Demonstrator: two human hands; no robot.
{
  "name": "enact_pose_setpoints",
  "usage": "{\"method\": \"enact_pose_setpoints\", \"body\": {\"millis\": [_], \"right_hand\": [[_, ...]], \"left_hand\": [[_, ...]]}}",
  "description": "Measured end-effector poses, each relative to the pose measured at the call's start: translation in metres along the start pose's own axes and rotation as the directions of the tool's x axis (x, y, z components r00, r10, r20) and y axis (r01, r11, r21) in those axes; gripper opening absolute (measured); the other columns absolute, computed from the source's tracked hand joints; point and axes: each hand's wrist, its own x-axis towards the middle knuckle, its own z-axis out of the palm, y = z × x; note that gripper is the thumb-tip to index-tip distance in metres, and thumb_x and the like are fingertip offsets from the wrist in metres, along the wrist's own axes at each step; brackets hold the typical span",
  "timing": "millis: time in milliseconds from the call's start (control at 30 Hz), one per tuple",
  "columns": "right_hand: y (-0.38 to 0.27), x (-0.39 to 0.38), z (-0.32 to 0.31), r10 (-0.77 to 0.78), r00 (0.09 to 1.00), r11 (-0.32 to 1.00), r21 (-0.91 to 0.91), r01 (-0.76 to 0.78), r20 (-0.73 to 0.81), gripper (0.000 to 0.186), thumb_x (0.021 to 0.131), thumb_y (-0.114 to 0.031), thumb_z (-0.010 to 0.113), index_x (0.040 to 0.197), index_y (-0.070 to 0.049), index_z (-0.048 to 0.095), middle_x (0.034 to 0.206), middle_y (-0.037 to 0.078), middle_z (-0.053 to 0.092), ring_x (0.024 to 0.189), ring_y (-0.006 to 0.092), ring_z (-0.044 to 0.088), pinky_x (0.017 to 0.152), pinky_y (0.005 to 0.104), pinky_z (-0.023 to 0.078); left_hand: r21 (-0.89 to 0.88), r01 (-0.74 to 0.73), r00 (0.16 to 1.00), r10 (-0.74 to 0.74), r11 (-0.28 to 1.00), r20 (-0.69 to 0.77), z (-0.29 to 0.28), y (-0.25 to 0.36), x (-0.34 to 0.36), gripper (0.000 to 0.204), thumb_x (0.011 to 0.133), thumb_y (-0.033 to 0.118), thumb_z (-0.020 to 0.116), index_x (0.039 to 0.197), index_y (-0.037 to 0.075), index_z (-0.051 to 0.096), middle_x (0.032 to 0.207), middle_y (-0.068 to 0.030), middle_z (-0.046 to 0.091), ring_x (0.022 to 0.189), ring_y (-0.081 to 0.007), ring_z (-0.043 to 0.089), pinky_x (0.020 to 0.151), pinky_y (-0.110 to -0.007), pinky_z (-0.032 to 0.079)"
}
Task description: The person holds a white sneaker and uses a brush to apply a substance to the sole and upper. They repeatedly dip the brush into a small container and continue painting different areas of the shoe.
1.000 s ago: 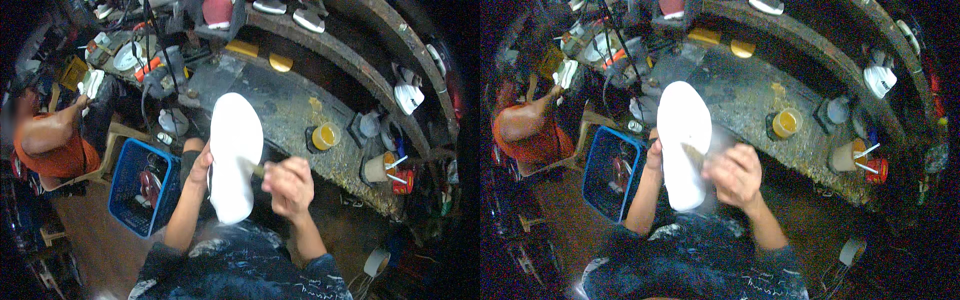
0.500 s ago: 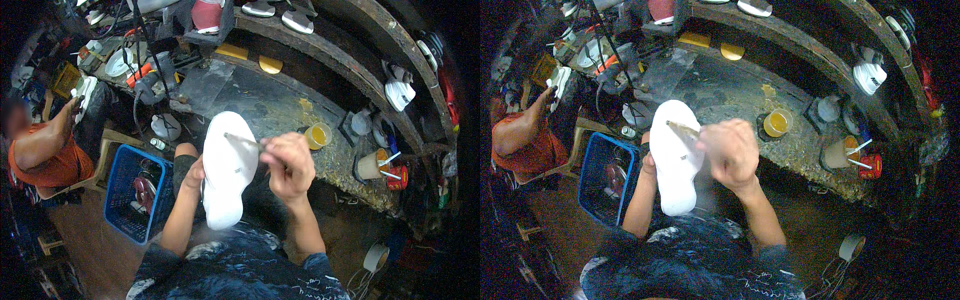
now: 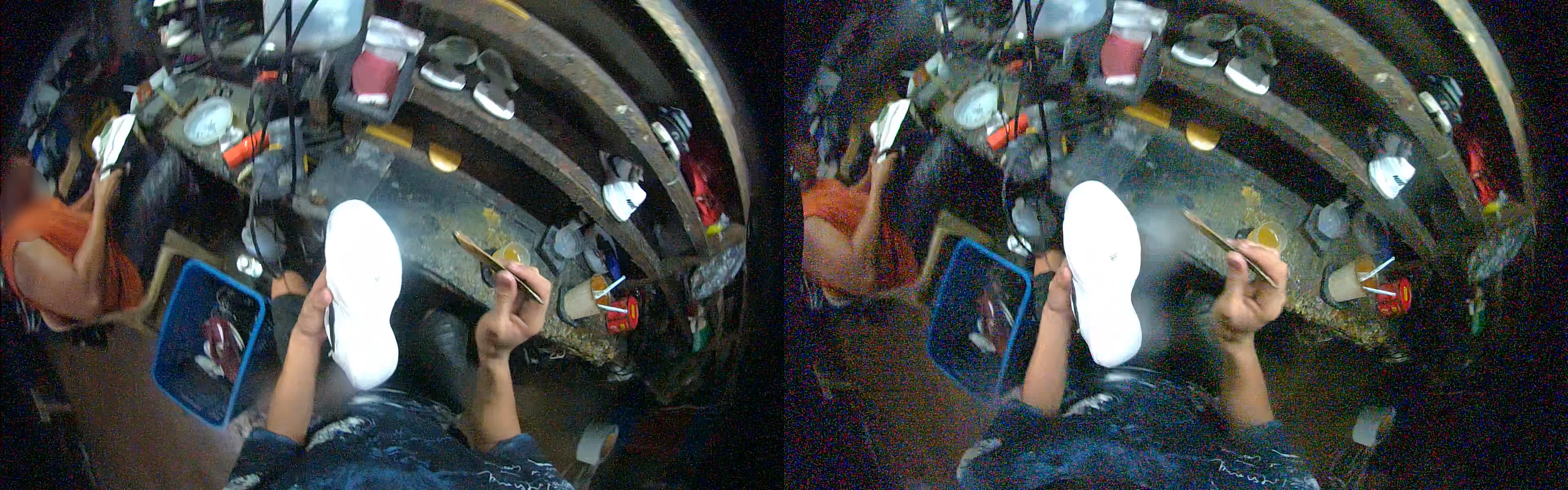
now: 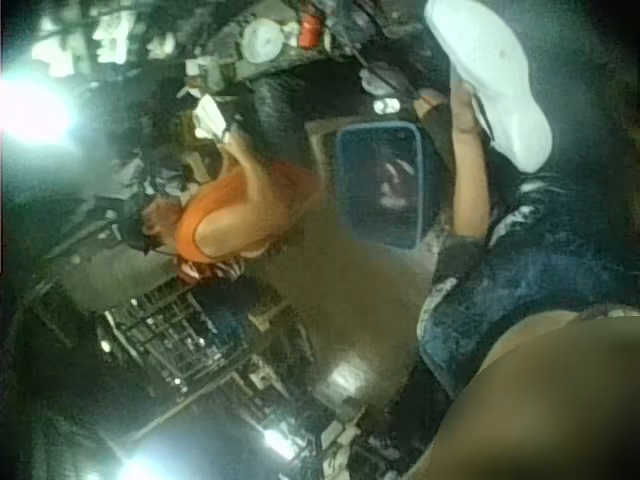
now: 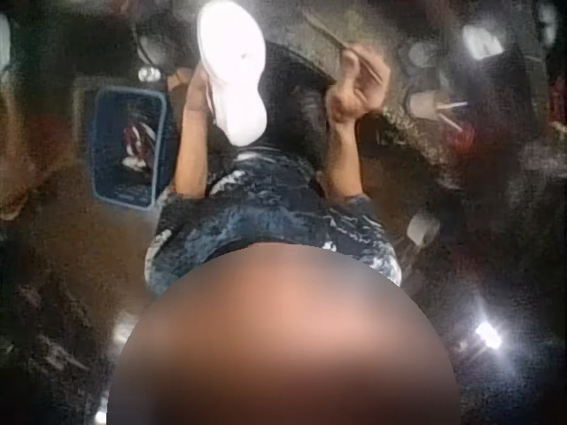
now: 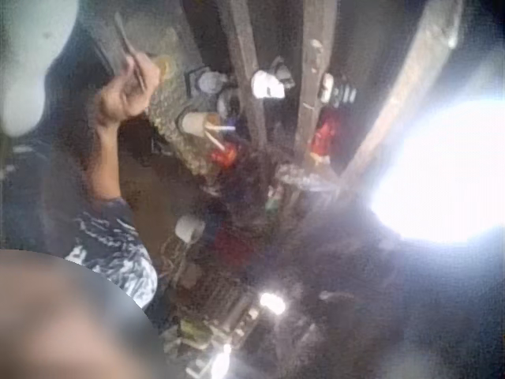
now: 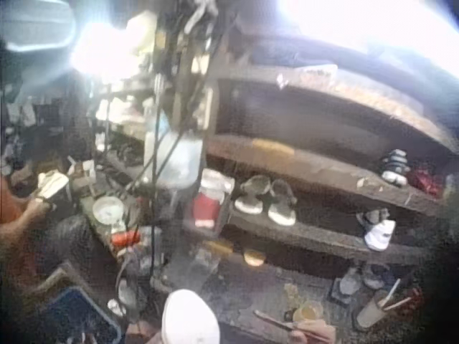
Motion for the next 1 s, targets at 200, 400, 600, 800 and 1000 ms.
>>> {"method": "enact_pose_setpoints", "body": {"millis": [200, 400, 600, 800, 1000], "right_hand": [[0.005, 0.001, -0.069, 0.026, 0.901, 0.985, -0.144, -0.098, -0.432, 0.022, 0.112, -0.020, 0.051, 0.115, 0.000, 0.059, 0.107, 0.011, 0.066, 0.089, 0.0166, 0.061, 0.078, 0.0297, 0.053], [0.007, -0.005, -0.125, 0.108, 0.866, 0.986, -0.058, -0.156, -0.489, 0.024, 0.113, -0.022, 0.050, 0.115, 0.000, 0.060, 0.108, 0.008, 0.063, 0.084, 0.0148, 0.058, 0.073, 0.0288, 0.052], [0.017, 0.002, -0.156, 0.266, 0.717, 0.964, 0.183, -0.193, -0.644, 0.046, 0.114, -0.039, 0.045, 0.137, -0.001, 0.057, 0.114, 0.012, 0.064, 0.080, 0.0156, 0.057, 0.072, 0.0314, 0.050], [0.019, 0.016, -0.176, 0.092, 0.812, 0.995, 0.019, -0.100, -0.577, 0.035, 0.115, -0.031, 0.044, 0.125, 0.000, 0.057, 0.109, 0.013, 0.065, 0.090, 0.0212, 0.068, 0.080, 0.0375, 0.056], [0.008, 0.063, -0.115, 0.109, 0.980, 0.978, 0.197, -0.074, -0.168, 0.121, 0.069, -0.008, 0.097, 0.158, -0.007, 0.015, 0.163, 0.019, 0.029, 0.143, 0.0385, 0.047, 0.119, 0.0500, 0.042]], "left_hand": [[0.049, 0.084, 0.980, -0.074, 0.995, -0.183, 0.023, 0.029, 0.034, 0.075, 0.103, 0.056, 0.059, 0.150, -0.001, 0.046, 0.140, -0.0142, 0.062, 0.124, -0.0251, 0.063, 0.104, -0.040, 0.053], [0.089, 0.107, 0.992, -0.100, 0.990, -0.079, 0.112, 0.051, 0.096, 0.068, 0.108, 0.057, 0.046, 0.147, 0.002, 0.051, 0.131, -0.0150, 0.068, 0.112, -0.0279, 0.069, 0.095, -0.042, 0.058], [-0.136, 0.228, 0.973, -0.218, 0.964, 0.081, 0.197, 0.017, 0.162, 0.066, 0.108, 0.060, 0.042, 0.140, 0.004, 0.057, 0.113, -0.0168, 0.074, 0.088, -0.0315, 0.075, 0.073, -0.046, 0.065], [-0.178, 0.200, 0.900, -0.109, 0.963, 0.423, 0.258, -0.017, 0.230, 0.058, 0.110, 0.050, 0.047, 0.144, 0.004, 0.055, 0.130, -0.0126, 0.069, 0.113, -0.0284, 0.070, 0.097, -0.044, 0.059], [-0.194, 0.204, 0.842, -0.071, 0.960, 0.535, 0.307, -0.057, 0.266, 0.066, 0.112, 0.056, 0.030, 0.150, 0.006, 0.050, 0.140, -0.0126, 0.064, 0.123, -0.0304, 0.065, 0.107, -0.047, 0.053]]}}
